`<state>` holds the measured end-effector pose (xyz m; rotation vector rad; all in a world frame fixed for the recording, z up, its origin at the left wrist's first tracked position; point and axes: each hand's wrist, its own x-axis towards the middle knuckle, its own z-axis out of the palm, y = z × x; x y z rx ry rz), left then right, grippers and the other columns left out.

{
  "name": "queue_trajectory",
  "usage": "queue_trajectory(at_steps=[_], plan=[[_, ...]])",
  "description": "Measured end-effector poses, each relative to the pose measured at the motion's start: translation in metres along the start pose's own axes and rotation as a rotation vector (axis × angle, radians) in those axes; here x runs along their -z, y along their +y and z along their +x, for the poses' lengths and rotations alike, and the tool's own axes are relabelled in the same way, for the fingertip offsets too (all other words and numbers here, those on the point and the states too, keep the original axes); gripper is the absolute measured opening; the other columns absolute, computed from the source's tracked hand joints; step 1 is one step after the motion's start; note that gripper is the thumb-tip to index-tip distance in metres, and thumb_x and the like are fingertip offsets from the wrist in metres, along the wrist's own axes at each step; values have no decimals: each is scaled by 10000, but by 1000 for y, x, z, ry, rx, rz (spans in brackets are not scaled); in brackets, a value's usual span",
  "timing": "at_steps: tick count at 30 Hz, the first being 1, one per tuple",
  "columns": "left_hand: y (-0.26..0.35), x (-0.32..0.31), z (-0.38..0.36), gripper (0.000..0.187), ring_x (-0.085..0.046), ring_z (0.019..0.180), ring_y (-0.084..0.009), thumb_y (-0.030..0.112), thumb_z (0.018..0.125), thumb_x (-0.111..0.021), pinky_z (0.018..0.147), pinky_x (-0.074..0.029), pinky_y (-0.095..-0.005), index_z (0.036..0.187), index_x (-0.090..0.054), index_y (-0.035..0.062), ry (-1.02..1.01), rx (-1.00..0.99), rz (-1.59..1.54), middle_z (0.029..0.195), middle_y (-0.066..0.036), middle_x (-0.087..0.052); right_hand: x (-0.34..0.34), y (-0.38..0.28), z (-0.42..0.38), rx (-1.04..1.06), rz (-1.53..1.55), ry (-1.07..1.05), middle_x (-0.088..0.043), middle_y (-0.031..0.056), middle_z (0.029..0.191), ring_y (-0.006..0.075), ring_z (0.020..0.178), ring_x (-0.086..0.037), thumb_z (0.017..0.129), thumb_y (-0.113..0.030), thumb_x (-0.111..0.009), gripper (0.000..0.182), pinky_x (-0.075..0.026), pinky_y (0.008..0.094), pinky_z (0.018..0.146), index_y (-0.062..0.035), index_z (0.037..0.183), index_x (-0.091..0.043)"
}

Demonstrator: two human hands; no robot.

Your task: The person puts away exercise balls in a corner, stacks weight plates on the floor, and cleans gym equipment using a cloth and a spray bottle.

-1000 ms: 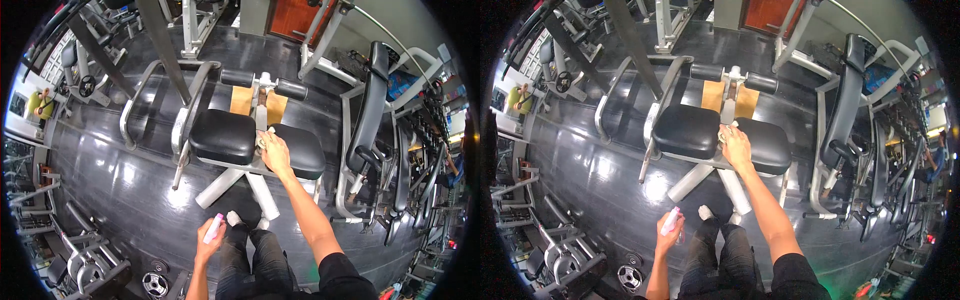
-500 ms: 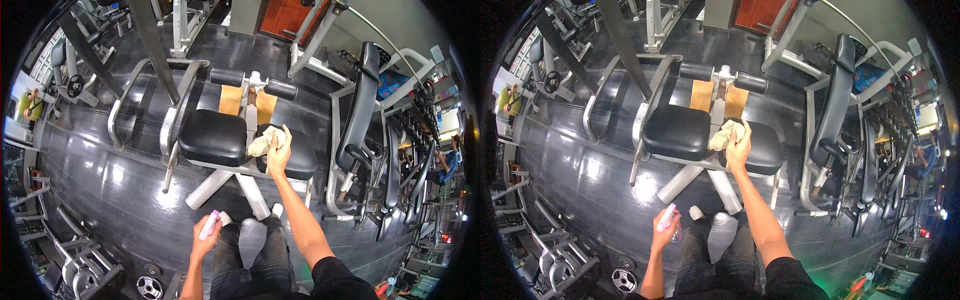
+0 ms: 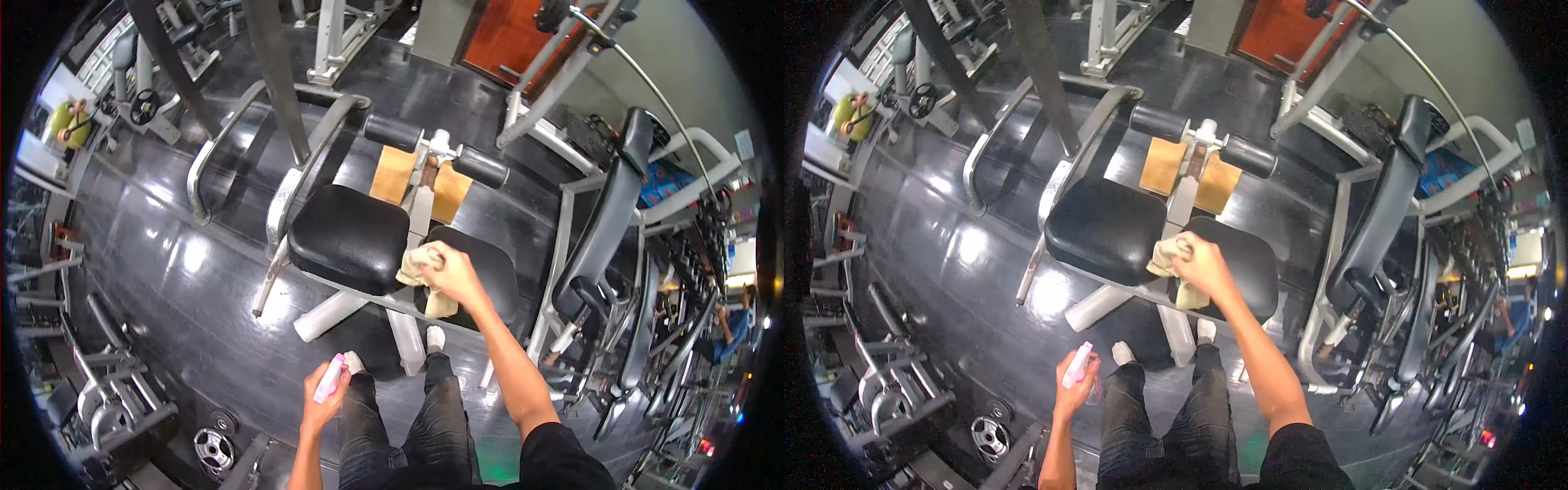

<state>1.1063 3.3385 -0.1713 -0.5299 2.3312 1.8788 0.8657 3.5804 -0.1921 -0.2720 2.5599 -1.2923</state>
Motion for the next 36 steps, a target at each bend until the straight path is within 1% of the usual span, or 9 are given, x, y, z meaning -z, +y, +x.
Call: queue_trajectory(at_steps=[2,5,10,16,20,24,27,33,36], plan=[[3,-11,-3,123,-541,589,-66,81,845,-626,541,-445,-225,926,-587,-3,17,33,11,724,-29,-599,1,-13,7,134,-405,-42,-651,198,918,333,892,-636,736,-226,-663,364,-498,424,760,-56,1054,-607],[10,-31,-5,123,-543,591,-72,80,843,-625,544,-447,-229,922,-586,-6,89,200,-118,732,-31,-600,6,0,52,-158,-524,-105,-642,234,945,368,933,-621,749,-235,-637,378,-486,447,815,-55,1078,-588],[14,-61,-7,102,-522,599,-71,74,821,-645,543,-430,-244,884,-629,-6,205,217,-167,684,-30,-591,-20,50,124,-108,-113,237,-625,272,928,426,906,-607,823,-202,-547,371,-489,472,782,-66,1162,-484],[9,-67,-8,105,-551,615,-74,69,837,-616,555,-449,-228,907,-590,-4,133,194,-108,764,-49,-620,-34,63,132,-277,-794,-576,-587,184,1165,335,1124,-539,820,-148,-447,430,-170,610,1060,-44,1237,-464],[10,-65,-7,94,-540,608,-69,71,834,-617,551,-442,-228,887,-596,-4,126,216,-137,757,-38,-609,-16,40,120,41,-981,-681,-596,171,1139,312,1080,-569,804,-177,-499,347,-193,635,1037,-46,1112,-590],[11,-58,-9,123,-519,599,-68,91,829,-642,556,-434,-240,904,-628,-6,149,160,-82,680,-28,-595,-34,11,61,327,-984,-608,-671,145,842,299,874,-648,741,-91,-549,169,-431,452,909,-51,830,-688],[7,-51,-9,121,-524,603,-76,85,824,-645,563,-433,-240,896,-629,-10,165,165,-111,693,-40,-602,-31,6,50,394,-958,-515,-666,140,767,286,811,-660,731,-100,-561,136,-467,401,855,-53,762,-685],[2,-47,-10,116,-524,598,-85,83,814,-649,561,-433,-250,879,-631,-11,180,171,-101,696,-47,-604,-35,-29,-23,646,-966,-489,-671,57,741,216,755,-666,775,-188,-548,158,-463,424,764,-131,732,-688],[9,-48,-8,80,-511,575,-54,67,832,-620,522,-413,-220,870,-592,1,168,107,-52,659,3,-549,-24,-58,-56,552,-785,-830,-665,97,816,252,788,-663,794,-166,-540,136,-492,428,688,-112,837,-657]])
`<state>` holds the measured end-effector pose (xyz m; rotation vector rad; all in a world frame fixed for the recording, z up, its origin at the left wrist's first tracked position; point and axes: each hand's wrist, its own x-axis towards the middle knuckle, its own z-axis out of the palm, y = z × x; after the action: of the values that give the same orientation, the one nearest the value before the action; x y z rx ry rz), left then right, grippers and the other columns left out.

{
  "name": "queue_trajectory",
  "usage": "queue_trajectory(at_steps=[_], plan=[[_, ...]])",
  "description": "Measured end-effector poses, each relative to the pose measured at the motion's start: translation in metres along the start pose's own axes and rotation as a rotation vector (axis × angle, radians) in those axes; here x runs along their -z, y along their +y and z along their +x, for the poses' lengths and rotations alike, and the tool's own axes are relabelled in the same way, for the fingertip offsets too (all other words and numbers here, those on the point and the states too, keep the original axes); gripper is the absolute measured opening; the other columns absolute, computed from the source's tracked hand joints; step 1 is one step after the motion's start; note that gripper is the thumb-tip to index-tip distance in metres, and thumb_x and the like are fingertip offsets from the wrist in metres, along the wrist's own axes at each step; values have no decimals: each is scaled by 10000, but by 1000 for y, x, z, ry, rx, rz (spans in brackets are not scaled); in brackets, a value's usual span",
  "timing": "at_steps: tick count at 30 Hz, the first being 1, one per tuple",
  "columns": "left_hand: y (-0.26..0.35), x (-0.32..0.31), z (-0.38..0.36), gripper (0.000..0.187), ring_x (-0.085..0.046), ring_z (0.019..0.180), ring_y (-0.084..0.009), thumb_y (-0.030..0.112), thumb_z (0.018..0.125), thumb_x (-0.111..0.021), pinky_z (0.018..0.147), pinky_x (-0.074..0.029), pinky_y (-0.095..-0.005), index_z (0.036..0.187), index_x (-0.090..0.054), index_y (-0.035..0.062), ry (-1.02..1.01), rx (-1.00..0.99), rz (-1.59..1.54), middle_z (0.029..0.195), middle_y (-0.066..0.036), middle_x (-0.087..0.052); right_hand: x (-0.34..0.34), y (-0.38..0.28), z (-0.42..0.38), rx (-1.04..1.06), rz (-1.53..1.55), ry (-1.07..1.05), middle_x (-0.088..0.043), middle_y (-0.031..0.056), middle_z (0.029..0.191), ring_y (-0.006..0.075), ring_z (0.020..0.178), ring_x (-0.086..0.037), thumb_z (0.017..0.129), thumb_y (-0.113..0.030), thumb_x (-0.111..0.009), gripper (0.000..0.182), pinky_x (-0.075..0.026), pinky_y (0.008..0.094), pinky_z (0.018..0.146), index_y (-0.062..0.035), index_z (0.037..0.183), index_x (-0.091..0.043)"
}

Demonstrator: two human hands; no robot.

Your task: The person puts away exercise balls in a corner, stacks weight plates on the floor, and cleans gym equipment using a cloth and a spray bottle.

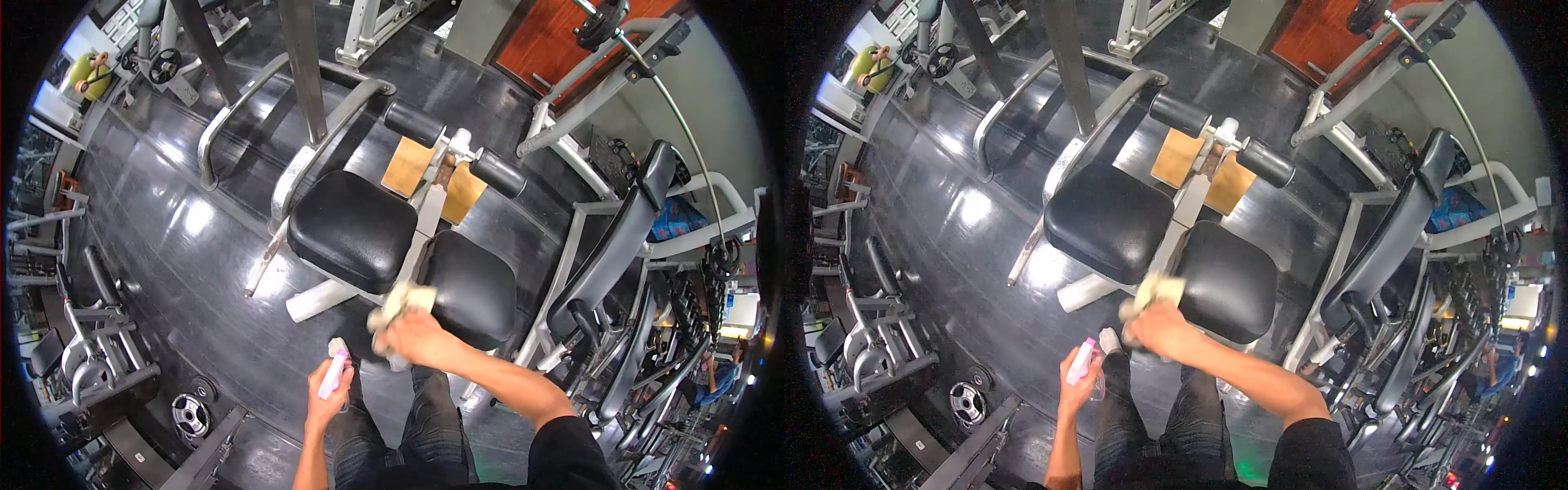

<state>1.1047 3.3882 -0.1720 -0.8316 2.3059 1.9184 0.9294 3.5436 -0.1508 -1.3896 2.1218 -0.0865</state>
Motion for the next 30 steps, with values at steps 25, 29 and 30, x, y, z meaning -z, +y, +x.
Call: queue_trajectory(at_steps=[25,29,30], plan=[[61,-77,20,125,-534,603,-70,84,809,-654,547,-432,-240,888,-605,0,-247,-139,8,704,-33,-591,-45,89,-85,-709,262,748,-317,260,1393,404,1244,-351,780,-244,-647,566,-278,436,1042,-86,1295,-473],[60,-93,32,115,-527,565,-69,110,825,-647,521,-425,-241,882,-604,20,-252,-95,22,638,-16,-573,-53,82,-92,-641,332,726,-324,254,1393,395,1273,-325,713,-406,-691,675,-254,465,1055,-114,1289,-496],[58,-94,35,111,-530,557,-66,123,835,-641,517,-430,-242,894,-608,35,-267,-45,23,635,-17,-574,-74,99,-94,-621,470,735,-303,197,1426,395,1286,-302,700,-461,-695,726,-244,530,1050,-132,1310,-478]])
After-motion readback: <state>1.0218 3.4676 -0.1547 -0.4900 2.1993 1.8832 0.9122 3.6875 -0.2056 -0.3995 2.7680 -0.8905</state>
